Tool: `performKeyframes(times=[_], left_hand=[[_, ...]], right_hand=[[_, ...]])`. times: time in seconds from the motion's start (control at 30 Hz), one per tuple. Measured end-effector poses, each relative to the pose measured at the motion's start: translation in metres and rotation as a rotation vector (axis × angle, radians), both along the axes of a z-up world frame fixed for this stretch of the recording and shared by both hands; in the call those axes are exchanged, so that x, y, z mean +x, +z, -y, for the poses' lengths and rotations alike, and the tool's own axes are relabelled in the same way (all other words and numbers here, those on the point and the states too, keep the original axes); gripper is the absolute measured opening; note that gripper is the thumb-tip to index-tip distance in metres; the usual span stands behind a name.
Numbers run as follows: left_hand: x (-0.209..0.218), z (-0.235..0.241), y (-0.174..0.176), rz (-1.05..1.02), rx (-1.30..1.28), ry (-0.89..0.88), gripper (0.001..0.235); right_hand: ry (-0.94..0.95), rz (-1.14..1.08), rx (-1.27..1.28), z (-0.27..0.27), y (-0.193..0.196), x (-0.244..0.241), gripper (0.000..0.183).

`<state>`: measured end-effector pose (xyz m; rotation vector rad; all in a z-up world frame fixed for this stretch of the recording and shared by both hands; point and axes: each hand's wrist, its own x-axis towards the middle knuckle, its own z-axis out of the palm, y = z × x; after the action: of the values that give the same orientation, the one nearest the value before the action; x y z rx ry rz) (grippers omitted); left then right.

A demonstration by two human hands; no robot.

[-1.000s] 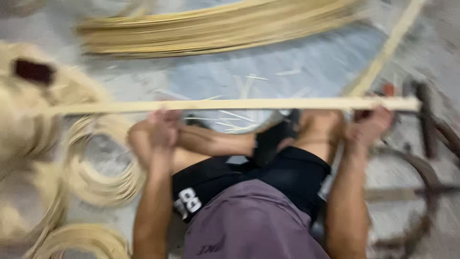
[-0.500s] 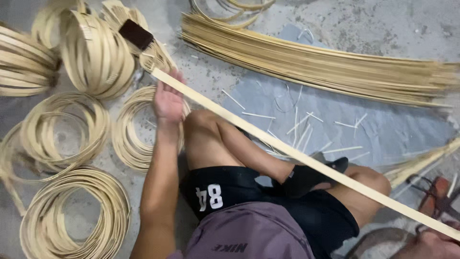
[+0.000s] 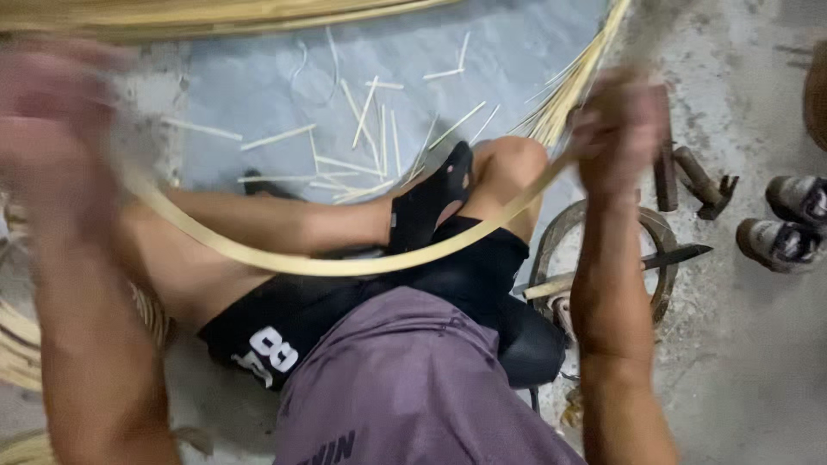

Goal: The person sits on the floor and repeatedly forms circular bamboo hoops by bending long strips and securing the ends with thin bamboo ties. The person picks up strips, bends them into circles, and ties the joints, then places the finished hoops aside.

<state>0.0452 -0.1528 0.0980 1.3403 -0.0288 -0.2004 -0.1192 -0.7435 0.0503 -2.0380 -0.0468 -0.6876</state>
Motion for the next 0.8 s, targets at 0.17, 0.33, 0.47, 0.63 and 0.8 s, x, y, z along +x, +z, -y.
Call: performKeyframes(times=[0.17,0.33,0.47,0.63,0.8], left_hand=[[-0.067,0.155,0.033,0.629,0.823,-0.660,0.009],[-0.106,0.187,0.042,0.801,0.783,-0.633,0.024],[-0.106,0.189,0.042,0.696,0.816,-0.684,0.024],[-0.100,0.181,0.052,0.588,0.786,-0.673,0.028],[-0.098,0.180,0.056,0.471,0.758,-0.679,0.032]], right_hand=[[0.799,-0.455,-0.427,-0.102,0.058,0.008,0.027],[0.862,-0.513,-0.169,-0.127,0.076,0.007,0.038],[0.779,-0.746,-0.263,-0.130,0.074,0.004,0.039],[0.747,-0.250,0.003,-0.141,0.064,-0.008,0.029],[0.698,-0.139,-0.077,-0.142,0.062,-0.008,0.028]])
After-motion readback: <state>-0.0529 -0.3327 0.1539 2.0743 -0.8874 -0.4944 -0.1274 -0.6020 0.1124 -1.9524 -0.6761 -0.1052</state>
